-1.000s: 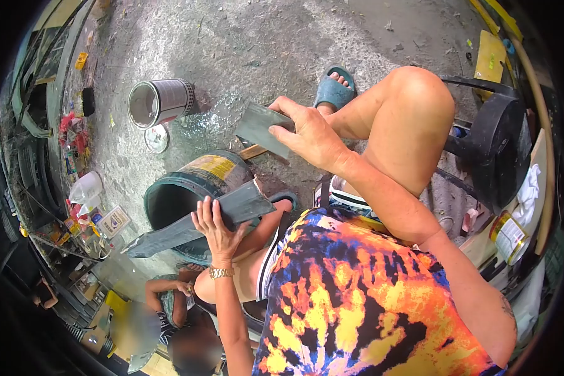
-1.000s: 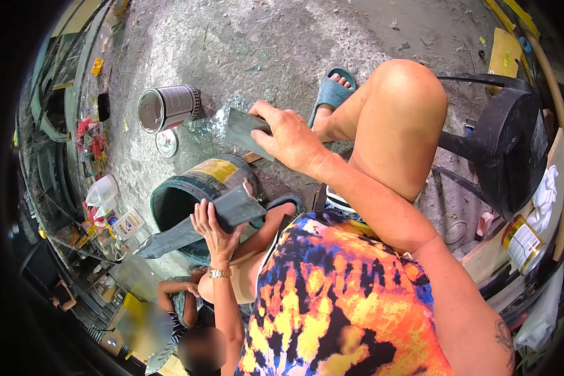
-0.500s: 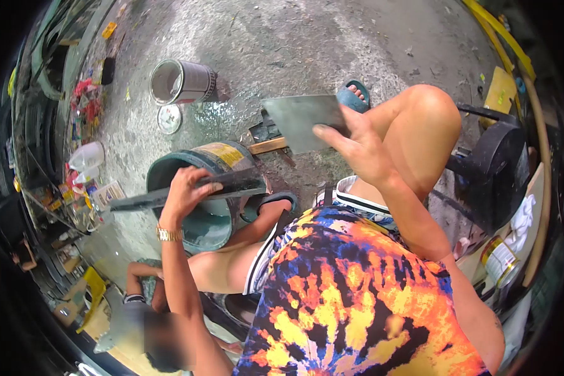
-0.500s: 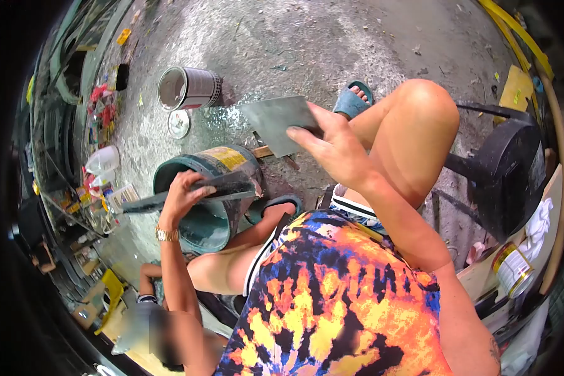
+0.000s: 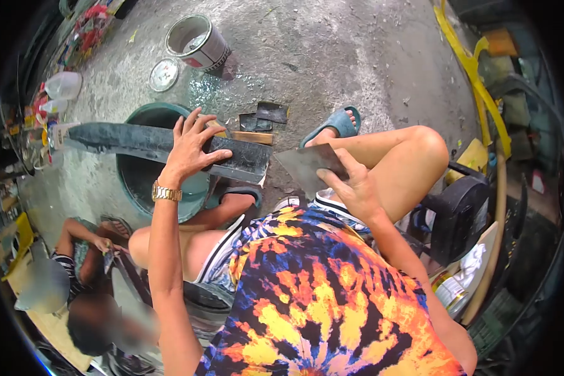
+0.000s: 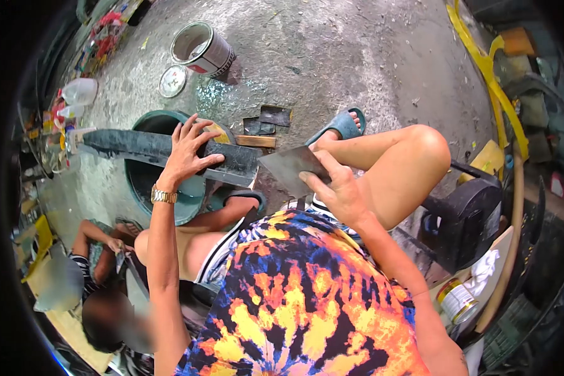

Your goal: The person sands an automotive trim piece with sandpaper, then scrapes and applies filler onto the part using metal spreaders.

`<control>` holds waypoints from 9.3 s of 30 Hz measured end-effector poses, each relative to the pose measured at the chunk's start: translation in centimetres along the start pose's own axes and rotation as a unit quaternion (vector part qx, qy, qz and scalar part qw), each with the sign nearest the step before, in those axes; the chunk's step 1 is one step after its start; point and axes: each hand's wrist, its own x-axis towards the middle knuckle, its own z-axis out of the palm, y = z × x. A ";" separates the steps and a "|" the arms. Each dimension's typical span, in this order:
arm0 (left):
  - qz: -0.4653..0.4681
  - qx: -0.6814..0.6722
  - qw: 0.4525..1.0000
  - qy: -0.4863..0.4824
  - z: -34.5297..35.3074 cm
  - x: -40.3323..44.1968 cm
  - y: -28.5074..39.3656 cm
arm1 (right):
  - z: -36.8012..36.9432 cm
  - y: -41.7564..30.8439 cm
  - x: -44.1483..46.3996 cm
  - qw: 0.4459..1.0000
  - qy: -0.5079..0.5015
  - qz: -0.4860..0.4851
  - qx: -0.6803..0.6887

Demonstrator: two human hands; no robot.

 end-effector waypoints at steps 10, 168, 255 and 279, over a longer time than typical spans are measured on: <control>-0.019 -0.028 0.999 -0.005 1.2 0.7 -0.4 | 4.5 5.1 1.1 0.987 0.034 -0.055 0.147; 0.042 -0.054 0.996 0.058 2.2 -0.4 1.1 | 2.3 6.7 2.5 0.958 0.059 0.103 0.262; 0.035 -0.061 0.978 -0.197 -5.9 3.8 1.5 | 1.3 5.5 1.6 0.988 -0.008 0.070 0.135; 0.032 0.089 0.994 0.051 2.2 -4.0 1.7 | 4.7 4.0 -0.6 0.988 -0.019 -0.133 -0.081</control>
